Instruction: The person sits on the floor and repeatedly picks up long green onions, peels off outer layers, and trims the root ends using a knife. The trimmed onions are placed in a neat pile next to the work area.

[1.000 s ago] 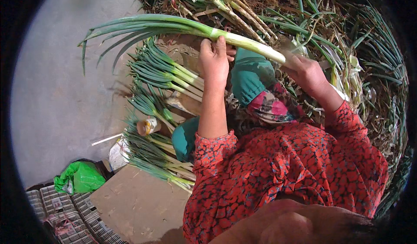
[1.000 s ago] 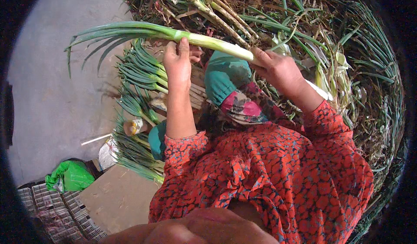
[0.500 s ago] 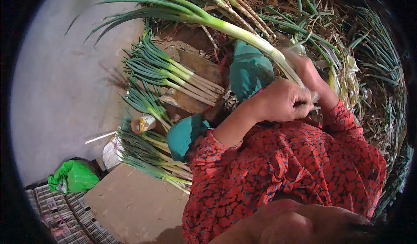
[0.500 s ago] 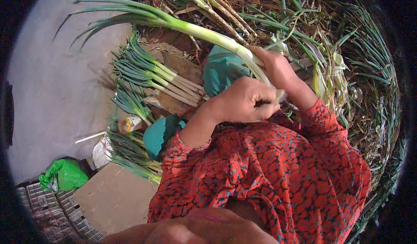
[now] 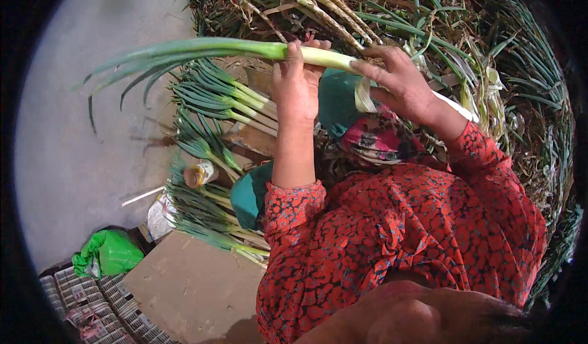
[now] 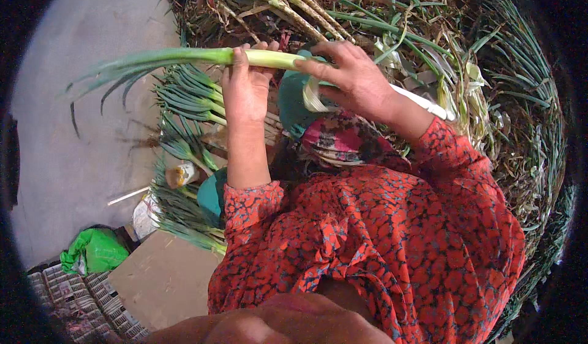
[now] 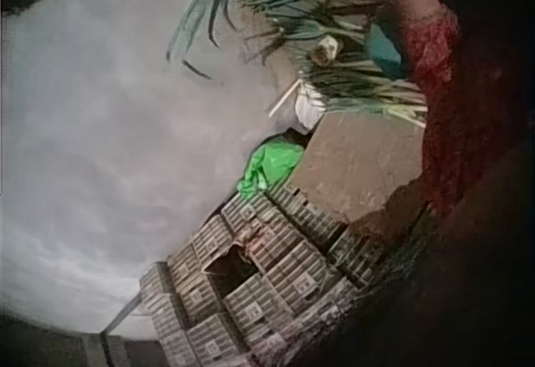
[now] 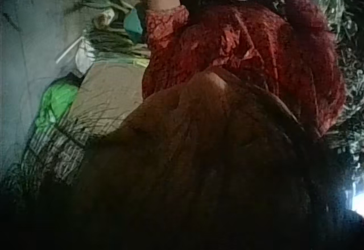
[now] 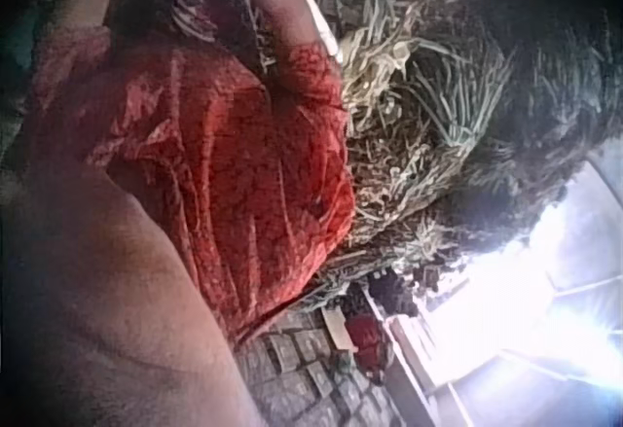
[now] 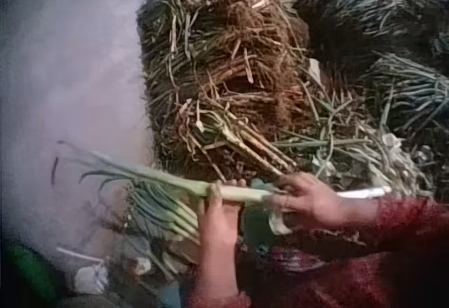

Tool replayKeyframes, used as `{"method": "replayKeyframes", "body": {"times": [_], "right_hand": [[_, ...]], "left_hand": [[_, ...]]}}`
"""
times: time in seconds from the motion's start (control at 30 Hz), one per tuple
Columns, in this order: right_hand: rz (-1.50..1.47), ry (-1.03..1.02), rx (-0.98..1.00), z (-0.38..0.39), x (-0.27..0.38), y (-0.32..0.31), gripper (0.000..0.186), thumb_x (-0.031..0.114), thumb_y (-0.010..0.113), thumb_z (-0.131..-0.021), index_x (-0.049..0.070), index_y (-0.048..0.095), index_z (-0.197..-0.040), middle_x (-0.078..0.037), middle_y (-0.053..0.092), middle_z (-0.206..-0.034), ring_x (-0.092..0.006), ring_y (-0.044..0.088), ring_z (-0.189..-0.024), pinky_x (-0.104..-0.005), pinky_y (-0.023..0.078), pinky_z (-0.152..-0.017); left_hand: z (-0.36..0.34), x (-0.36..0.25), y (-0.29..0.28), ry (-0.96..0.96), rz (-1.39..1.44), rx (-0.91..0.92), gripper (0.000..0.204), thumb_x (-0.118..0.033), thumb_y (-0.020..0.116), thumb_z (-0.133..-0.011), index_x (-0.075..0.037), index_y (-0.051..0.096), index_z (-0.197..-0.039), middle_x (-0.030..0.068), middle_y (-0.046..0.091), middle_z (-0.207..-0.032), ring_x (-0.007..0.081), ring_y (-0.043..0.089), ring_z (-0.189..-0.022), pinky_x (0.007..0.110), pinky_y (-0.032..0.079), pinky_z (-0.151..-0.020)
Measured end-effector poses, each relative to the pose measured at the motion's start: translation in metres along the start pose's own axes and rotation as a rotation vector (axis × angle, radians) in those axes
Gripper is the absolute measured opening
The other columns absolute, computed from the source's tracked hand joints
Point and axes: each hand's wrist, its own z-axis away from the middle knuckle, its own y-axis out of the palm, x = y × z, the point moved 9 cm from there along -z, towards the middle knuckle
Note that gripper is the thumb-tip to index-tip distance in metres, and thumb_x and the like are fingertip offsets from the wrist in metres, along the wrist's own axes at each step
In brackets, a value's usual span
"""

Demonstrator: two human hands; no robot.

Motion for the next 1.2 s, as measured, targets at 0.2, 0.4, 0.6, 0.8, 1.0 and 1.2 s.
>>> {"method": "replayKeyframes", "body": {"times": [0.2, 0.4, 0.6, 0.8, 1.0, 1.2], "right_hand": [[0.079, -0.218, -0.013, -0.020, 0.021, -0.008, 0.022, 0.011, 0.054, -0.065, 0.006, 0.054, -0.086, -0.006, 0.052, -0.098, -0.0255, 0.045, -0.097, -0.0393, 0.034, -0.083], [0.538, 0.136, 0.194, 0.043, -0.108, -0.014, 0.021, 0.010, 0.049, -0.065, 0.006, 0.056, -0.086, -0.009, 0.052, -0.090, -0.0271, 0.045, -0.092, -0.0387, 0.035, -0.082], [0.673, 0.952, 0.795, 0.223, -0.289, -0.046, 0.031, 0.010, 0.046, -0.077, 0.002, 0.048, -0.107, -0.020, 0.045, -0.113, -0.0368, 0.046, -0.102, -0.0433, 0.040, -0.082], [0.311, 0.030, 0.160, -0.050, -0.001, 0.021, 0.048, 0.011, 0.056, -0.073, 0.005, 0.041, -0.118, -0.014, 0.046, -0.114, -0.0317, 0.044, -0.103, -0.0392, 0.035, -0.089], [0.414, -0.182, -0.026, -0.122, 0.067, 0.108, 0.040, 0.015, 0.052, -0.072, 0.004, 0.041, -0.110, -0.009, 0.050, -0.083, -0.0250, 0.053, -0.078, -0.0356, 0.045, -0.065], [0.135, -0.060, 0.287, -0.119, 0.054, 0.155, 0.022, 0.020, 0.051, -0.077, 0.007, 0.041, -0.091, -0.015, 0.055, -0.076, -0.0327, 0.057, -0.070, -0.0434, 0.045, -0.059]], "left_hand": [[-0.026, -0.049, -0.013, 0.133, 0.049, -0.028, 0.024, -0.022, 0.047, -0.086, 0.000, 0.041, -0.092, 0.0163, 0.054, -0.088, 0.0328, 0.055, -0.087, 0.048, 0.045, -0.080], [-0.030, -0.126, -0.077, 0.309, -0.048, -0.203, 0.024, -0.021, 0.044, -0.088, 0.001, 0.038, -0.094, 0.0146, 0.051, -0.087, 0.0300, 0.056, -0.084, 0.047, 0.047, -0.078], [-0.022, -0.138, -0.125, 0.354, -0.071, -0.405, 0.031, -0.022, 0.041, -0.089, 0.004, 0.034, -0.106, 0.0155, 0.051, -0.090, 0.0293, 0.056, -0.087, 0.044, 0.048, -0.080], [-0.023, -0.116, -0.110, 0.383, -0.045, -0.255, 0.026, -0.020, 0.048, -0.087, 0.000, 0.039, -0.100, 0.0184, 0.053, -0.088, 0.0328, 0.056, -0.088, 0.046, 0.046, -0.077], [-0.023, -0.079, -0.110, 0.195, 0.310, -0.253, 0.027, -0.027, 0.048, -0.086, -0.005, 0.040, -0.099, 0.0145, 0.051, -0.092, 0.0308, 0.054, -0.090, 0.046, 0.042, -0.081], [-0.017, -0.093, -0.147, 0.124, 0.362, -0.427, 0.040, -0.045, 0.056, -0.077, -0.008, 0.042, -0.073, 0.0024, 0.044, -0.062, 0.0167, 0.044, -0.060, 0.037, 0.042, -0.068]]}}
